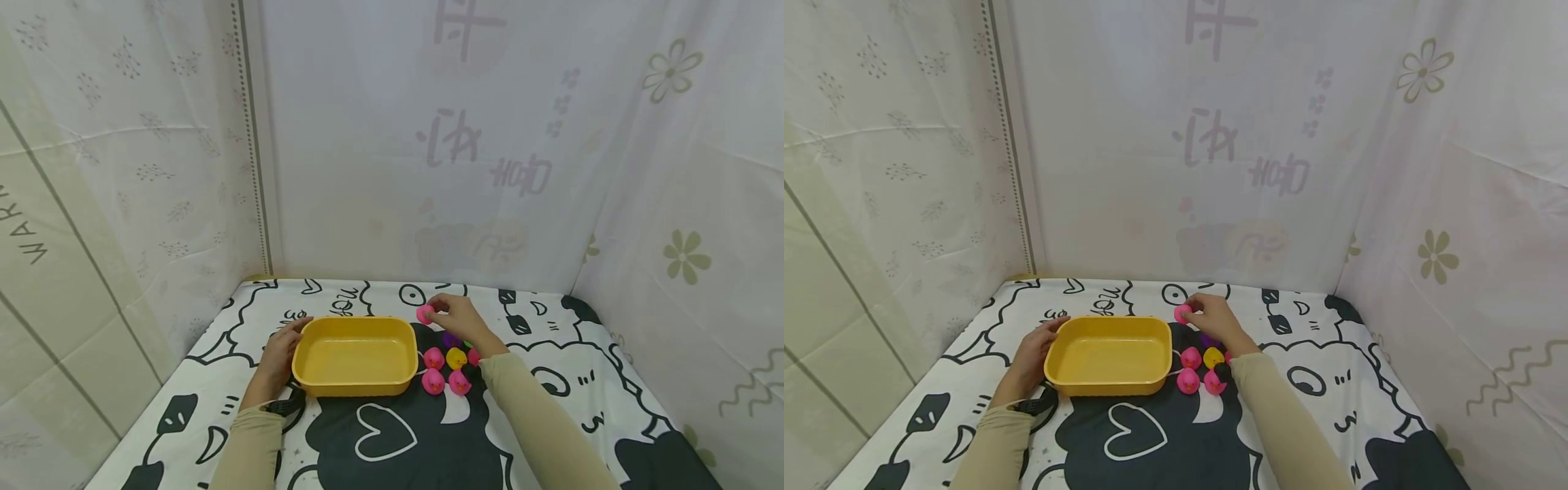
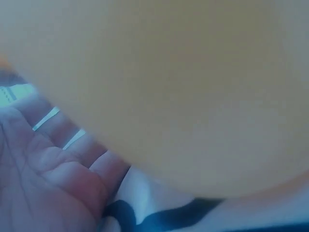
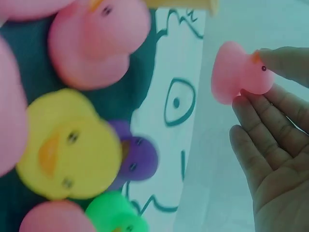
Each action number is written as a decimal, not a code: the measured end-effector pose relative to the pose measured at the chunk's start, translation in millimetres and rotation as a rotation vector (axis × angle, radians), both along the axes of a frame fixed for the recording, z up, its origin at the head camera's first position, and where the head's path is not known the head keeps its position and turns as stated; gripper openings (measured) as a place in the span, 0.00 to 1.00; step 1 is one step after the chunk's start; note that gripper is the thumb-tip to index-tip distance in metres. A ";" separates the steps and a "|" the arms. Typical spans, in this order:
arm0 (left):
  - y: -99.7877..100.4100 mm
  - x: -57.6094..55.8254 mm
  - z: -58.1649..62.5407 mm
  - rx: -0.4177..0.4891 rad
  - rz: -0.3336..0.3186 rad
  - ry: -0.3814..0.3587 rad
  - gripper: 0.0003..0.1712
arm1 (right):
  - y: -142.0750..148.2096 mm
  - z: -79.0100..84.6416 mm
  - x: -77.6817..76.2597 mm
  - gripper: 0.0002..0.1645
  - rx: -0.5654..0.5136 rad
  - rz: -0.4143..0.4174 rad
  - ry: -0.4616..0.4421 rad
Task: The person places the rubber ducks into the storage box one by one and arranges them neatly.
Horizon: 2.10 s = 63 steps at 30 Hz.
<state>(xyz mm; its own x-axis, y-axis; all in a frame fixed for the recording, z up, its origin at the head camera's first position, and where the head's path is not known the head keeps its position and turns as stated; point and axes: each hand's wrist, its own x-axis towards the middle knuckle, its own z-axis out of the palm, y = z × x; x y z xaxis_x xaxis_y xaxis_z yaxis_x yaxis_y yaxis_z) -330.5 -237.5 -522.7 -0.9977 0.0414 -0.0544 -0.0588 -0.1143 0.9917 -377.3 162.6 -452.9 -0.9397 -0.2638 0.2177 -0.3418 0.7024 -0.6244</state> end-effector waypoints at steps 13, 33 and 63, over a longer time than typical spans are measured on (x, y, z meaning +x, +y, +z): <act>-11.0 1.7 0.1 0.020 0.010 -0.021 0.30 | -67.6 2.1 -10.1 0.19 -0.114 0.108 -0.063; -0.7 0.5 -4.6 0.039 0.020 -0.043 0.29 | -170.0 -3.9 -6.4 0.14 0.106 0.377 -0.154; -1.3 0.4 -3.4 0.006 0.005 0.013 0.28 | -215.7 -4.6 -3.7 0.17 0.393 0.403 -0.163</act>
